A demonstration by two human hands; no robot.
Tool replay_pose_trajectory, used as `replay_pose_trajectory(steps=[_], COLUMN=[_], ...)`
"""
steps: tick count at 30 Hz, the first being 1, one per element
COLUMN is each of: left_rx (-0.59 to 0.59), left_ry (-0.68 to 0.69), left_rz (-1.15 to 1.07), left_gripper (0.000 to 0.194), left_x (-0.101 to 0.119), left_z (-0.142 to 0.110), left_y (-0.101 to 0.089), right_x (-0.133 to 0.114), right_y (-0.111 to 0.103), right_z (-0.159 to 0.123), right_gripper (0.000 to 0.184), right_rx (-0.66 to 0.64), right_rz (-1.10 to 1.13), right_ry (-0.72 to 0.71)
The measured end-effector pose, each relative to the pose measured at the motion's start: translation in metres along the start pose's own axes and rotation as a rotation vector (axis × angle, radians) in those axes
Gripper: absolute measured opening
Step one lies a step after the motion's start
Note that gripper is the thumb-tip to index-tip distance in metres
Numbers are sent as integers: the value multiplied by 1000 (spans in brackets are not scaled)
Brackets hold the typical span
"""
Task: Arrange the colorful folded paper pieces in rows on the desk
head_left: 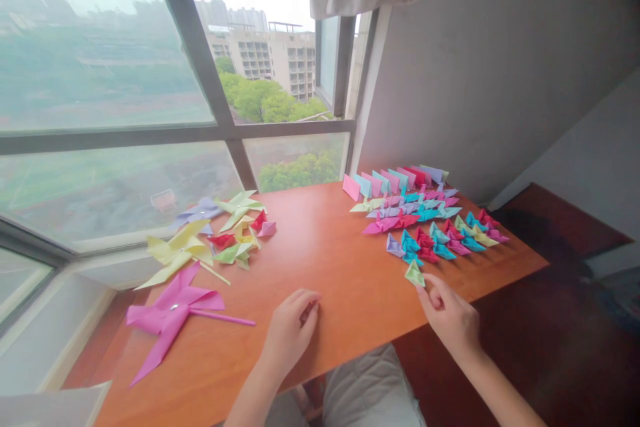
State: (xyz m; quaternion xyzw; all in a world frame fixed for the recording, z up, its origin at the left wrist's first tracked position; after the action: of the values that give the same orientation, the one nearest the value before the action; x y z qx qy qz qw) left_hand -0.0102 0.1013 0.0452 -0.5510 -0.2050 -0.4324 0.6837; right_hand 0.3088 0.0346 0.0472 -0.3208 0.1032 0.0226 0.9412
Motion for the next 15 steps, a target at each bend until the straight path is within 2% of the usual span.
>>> replay_pose_trajectory(steps=[3,6,15], left_rx=[-11,-24,-25], left_ry=[13,26,43], left_rz=[5,10,27], left_gripper=[19,19,20], left_x=[2,3,3], left_z=[-1,-1,-2], left_y=[1,3,3], right_x=[20,26,26], right_y=[13,24,22], right_z=[-3,-8,-9], right_gripper=[43,42,36], right_rx=[-82,-156,-91], right_rz=[-38,5,20], right_ry=[87,99,113])
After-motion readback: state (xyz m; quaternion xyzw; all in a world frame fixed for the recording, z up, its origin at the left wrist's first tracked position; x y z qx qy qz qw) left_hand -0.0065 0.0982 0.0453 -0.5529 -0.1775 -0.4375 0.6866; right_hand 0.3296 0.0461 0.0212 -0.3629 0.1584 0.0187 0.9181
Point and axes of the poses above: each hand's wrist, its own z-axis towards the middle knuckle, its own y-axis out of the palm, x = y × z, the point moved 9 cm from there along z, towards the middle knuckle, and after that the axes turned 13 degrees about x, right-handed, at the moved point
